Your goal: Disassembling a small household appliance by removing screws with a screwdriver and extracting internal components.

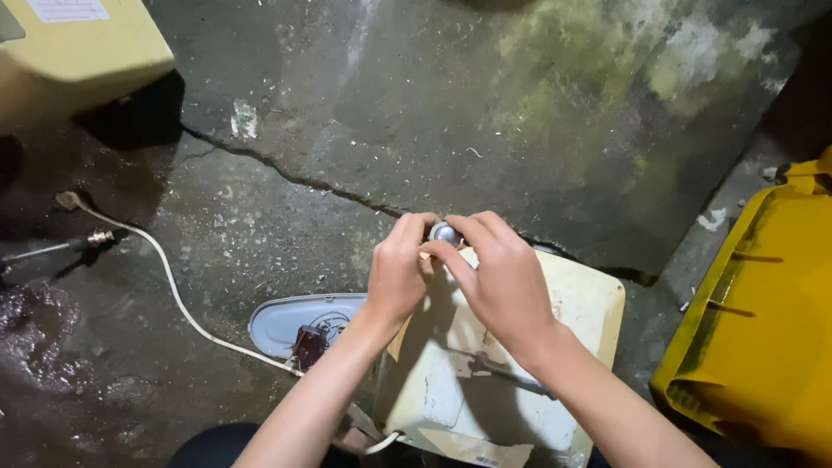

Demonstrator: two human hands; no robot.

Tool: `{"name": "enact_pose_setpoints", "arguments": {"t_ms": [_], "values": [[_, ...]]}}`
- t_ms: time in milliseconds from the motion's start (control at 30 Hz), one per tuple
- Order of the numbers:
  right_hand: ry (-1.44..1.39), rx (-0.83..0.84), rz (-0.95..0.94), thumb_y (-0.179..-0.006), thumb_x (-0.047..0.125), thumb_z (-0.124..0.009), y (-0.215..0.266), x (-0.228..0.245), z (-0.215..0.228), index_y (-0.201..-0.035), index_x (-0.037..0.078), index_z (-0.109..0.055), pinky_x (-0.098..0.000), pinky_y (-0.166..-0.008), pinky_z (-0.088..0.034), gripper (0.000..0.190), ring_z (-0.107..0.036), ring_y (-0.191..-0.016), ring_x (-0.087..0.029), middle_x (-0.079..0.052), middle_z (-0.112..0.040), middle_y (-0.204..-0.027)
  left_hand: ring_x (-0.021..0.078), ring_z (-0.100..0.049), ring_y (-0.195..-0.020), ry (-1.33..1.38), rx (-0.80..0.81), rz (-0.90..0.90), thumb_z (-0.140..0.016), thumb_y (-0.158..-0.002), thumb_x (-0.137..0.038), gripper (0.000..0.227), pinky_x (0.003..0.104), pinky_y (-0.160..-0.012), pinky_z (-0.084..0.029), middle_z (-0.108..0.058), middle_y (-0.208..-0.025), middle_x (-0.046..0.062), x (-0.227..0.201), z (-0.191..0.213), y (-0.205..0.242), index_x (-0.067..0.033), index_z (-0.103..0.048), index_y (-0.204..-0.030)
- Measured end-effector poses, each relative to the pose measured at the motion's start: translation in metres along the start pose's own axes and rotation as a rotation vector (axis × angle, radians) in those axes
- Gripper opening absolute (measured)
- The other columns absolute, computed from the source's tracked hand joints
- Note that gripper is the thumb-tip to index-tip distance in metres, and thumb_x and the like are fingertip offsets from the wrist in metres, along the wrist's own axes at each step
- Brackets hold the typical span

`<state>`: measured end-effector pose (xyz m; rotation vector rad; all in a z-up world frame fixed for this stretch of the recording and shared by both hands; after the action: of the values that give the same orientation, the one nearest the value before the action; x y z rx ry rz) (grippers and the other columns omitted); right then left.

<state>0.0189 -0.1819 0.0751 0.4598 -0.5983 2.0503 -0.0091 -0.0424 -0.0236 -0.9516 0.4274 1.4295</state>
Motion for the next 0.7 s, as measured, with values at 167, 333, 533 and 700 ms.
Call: {"name": "enact_pose_setpoints", "arguments": {"t_ms": [167, 333, 533, 700], "values": [[0.061, 0.029, 0.02, -0.097, 0.03, -0.071, -0.005, -0.007, 0.004, -0.116, 0.005, -0.074, -0.0381, -0.066, -0.059, 0.032, -0.072, -0.079, -0.028, -0.007, -0.067, -0.089, 0.0316, -0.065, -0.114, 0.143, 0.326, 0.087, -0.071, -0.085, -0.007, 0.046, 0.047, -0.097, -0.053, -0.068, -0.117, 0.01, 0.0, 0.021, -0.021, -0.0118, -0.059, -0.129], [0.054, 0.115, -0.013, -0.099, 0.029, -0.067, -0.004, -0.011, 0.012, -0.116, 0.008, -0.073, -0.0387, -0.065, -0.058, 0.028, -0.069, -0.075, -0.028, -0.006, -0.064, -0.086, 0.0404, -0.061, -0.127, 0.166, 0.546, 0.061, -0.059, -0.093, 0.001, 0.05, 0.053, -0.109, -0.049, -0.065, -0.135, 0.021, -0.015, 0.032, -0.025, -0.0025, -0.054, -0.142], [0.058, 0.139, 0.04, -0.1, 0.03, -0.065, -0.006, -0.015, 0.014, -0.117, 0.008, -0.073, -0.0374, -0.068, -0.057, 0.028, -0.069, -0.077, -0.027, -0.006, -0.065, -0.089, 0.031, -0.064, -0.123, 0.029, 0.48, 0.075, -0.053, -0.1, -0.011, 0.043, 0.048, -0.103, -0.053, -0.068, -0.13, 0.011, -0.024, 0.028, -0.014, -0.0134, -0.051, -0.143], [0.121, 0.273, 0.112, -0.101, 0.032, -0.06, -0.01, -0.017, 0.025, -0.119, 0.012, -0.069, -0.0376, -0.072, -0.057, 0.028, -0.069, -0.088, -0.028, -0.003, -0.066, -0.097, 0.0314, -0.068, -0.116, -0.016, 0.325, 0.09, -0.054, -0.097, -0.004, 0.044, 0.046, -0.097, -0.056, -0.071, -0.122, 0.013, -0.014, 0.013, 0.0, -0.0108, -0.053, -0.14]]}}
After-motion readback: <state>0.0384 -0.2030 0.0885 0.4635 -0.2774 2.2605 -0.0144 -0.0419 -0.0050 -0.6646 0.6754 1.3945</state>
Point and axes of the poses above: each hand's wrist, its own y-axis away from the middle knuckle, its own z-axis out of the back of the hand, x = y × z, the point moved 1 cm from there along -y, towards the middle knuckle
